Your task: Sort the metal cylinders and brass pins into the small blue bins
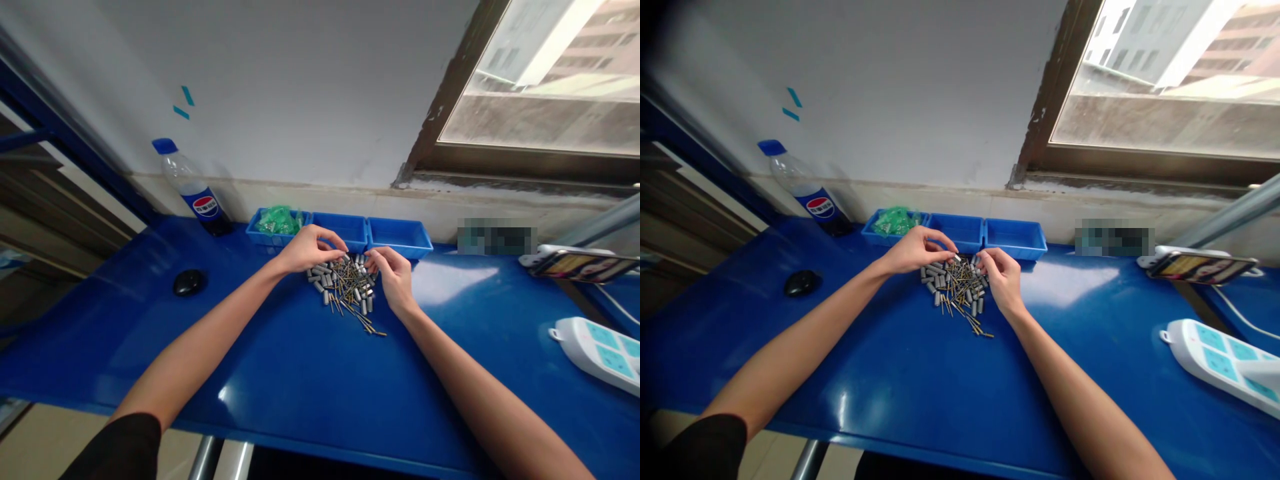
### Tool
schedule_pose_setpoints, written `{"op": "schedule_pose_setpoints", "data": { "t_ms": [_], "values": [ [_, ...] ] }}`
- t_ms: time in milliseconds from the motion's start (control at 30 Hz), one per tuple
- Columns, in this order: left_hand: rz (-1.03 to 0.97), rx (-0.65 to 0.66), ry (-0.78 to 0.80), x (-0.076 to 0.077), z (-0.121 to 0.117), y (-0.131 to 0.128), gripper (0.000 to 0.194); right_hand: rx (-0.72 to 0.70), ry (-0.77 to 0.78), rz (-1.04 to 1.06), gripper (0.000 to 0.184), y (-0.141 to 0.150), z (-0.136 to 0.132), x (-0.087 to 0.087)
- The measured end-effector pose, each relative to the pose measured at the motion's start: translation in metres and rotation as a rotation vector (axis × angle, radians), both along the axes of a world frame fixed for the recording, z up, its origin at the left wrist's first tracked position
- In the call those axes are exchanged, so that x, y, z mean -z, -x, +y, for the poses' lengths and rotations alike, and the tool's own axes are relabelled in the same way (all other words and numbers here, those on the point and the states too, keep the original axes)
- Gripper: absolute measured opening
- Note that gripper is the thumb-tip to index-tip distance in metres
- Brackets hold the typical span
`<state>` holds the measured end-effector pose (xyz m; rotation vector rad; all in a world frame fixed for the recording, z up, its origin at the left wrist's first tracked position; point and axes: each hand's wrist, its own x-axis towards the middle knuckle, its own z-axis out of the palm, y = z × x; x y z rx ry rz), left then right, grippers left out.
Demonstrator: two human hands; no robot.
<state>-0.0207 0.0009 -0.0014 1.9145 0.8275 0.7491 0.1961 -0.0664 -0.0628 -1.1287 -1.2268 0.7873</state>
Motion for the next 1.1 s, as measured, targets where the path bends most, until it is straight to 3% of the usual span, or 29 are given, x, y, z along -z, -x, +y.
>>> {"op": "schedule_pose_setpoints", "data": {
  "t_ms": [133, 233, 333, 433, 633, 867, 1100],
  "values": [
    [-0.071, -0.152, -0.074, 0.005, 0.005, -0.002, 0.018, -0.014, 0.0, 0.005, 0.024, 0.001, 0.001, 0.0],
    [-0.051, -0.166, -0.142, 0.0, 0.006, 0.002, 0.023, -0.021, 0.008, -0.001, 0.025, 0.001, 0.001, 0.0],
    [0.139, -0.081, -0.259, -0.012, 0.006, 0.011, 0.022, -0.02, 0.01, -0.011, 0.027, 0.001, 0.002, -0.001],
    [0.472, 0.128, -0.359, -0.02, 0.006, 0.019, 0.023, -0.032, 0.007, -0.009, 0.027, 0.001, 0.002, -0.001],
    [0.722, 0.217, -0.396, -0.009, 0.01, 0.02, 0.028, -0.056, -0.002, 0.028, 0.025, 0.002, 0.001, -0.002],
    [0.762, 0.213, -0.435, -0.001, 0.015, 0.021, 0.032, -0.045, 0.019, 0.004, 0.027, 0.003, 0.001, -0.005],
    [0.664, 0.212, -0.382, -0.014, 0.015, 0.029, 0.044, -0.056, 0.013, 0.026, 0.027, 0.002, 0.001, -0.004]
  ]
}}
